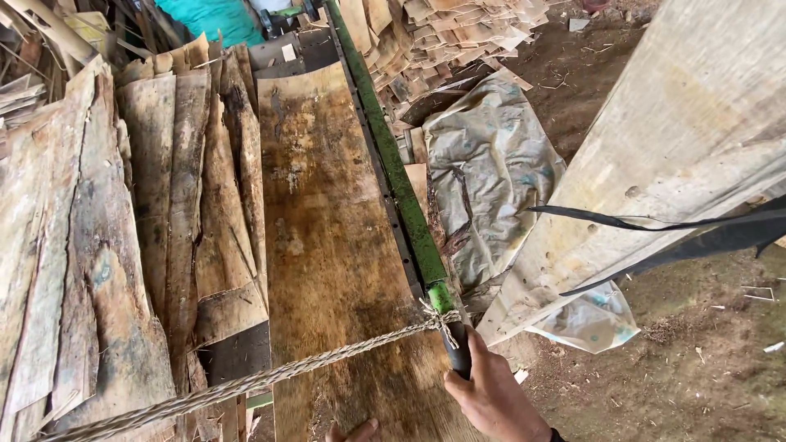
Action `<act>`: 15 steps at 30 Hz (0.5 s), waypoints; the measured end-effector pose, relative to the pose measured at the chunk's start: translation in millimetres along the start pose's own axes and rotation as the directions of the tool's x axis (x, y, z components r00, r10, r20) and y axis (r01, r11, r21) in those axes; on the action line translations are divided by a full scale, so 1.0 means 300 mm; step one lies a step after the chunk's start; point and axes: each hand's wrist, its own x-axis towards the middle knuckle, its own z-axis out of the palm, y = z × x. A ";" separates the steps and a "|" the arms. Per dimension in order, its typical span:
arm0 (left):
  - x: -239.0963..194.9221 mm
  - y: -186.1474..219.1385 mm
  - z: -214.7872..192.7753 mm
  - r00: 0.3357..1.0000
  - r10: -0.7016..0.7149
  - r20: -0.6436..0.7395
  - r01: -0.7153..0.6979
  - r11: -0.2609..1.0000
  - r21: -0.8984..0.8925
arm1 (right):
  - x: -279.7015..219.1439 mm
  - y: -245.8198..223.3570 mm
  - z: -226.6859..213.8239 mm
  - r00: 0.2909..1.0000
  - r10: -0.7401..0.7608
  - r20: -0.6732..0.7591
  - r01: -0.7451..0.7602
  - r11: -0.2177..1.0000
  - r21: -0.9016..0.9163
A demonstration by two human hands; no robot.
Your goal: Trimming thin wood sheets using a manual industrial guillotine cutter.
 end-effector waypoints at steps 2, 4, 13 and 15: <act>-0.027 0.020 -0.014 0.684 0.681 0.262 -0.708 0.536 0.460 | 0.000 0.021 0.006 0.996 -0.094 -0.005 0.092 0.989 -0.119; -0.026 0.073 -0.005 0.920 0.353 0.173 -0.387 0.889 0.244 | 0.002 0.035 0.016 0.997 -0.082 -0.012 0.080 0.992 -0.094; 0.045 0.027 0.044 0.954 0.299 -0.004 -0.297 0.951 0.087 | -0.004 -0.007 -0.004 0.996 -0.093 -0.007 0.090 0.982 -0.168; 0.060 -0.009 0.040 0.959 -0.281 0.028 0.281 0.939 -0.198 | -0.008 -0.033 -0.004 0.998 0.067 0.017 -0.066 0.996 -0.065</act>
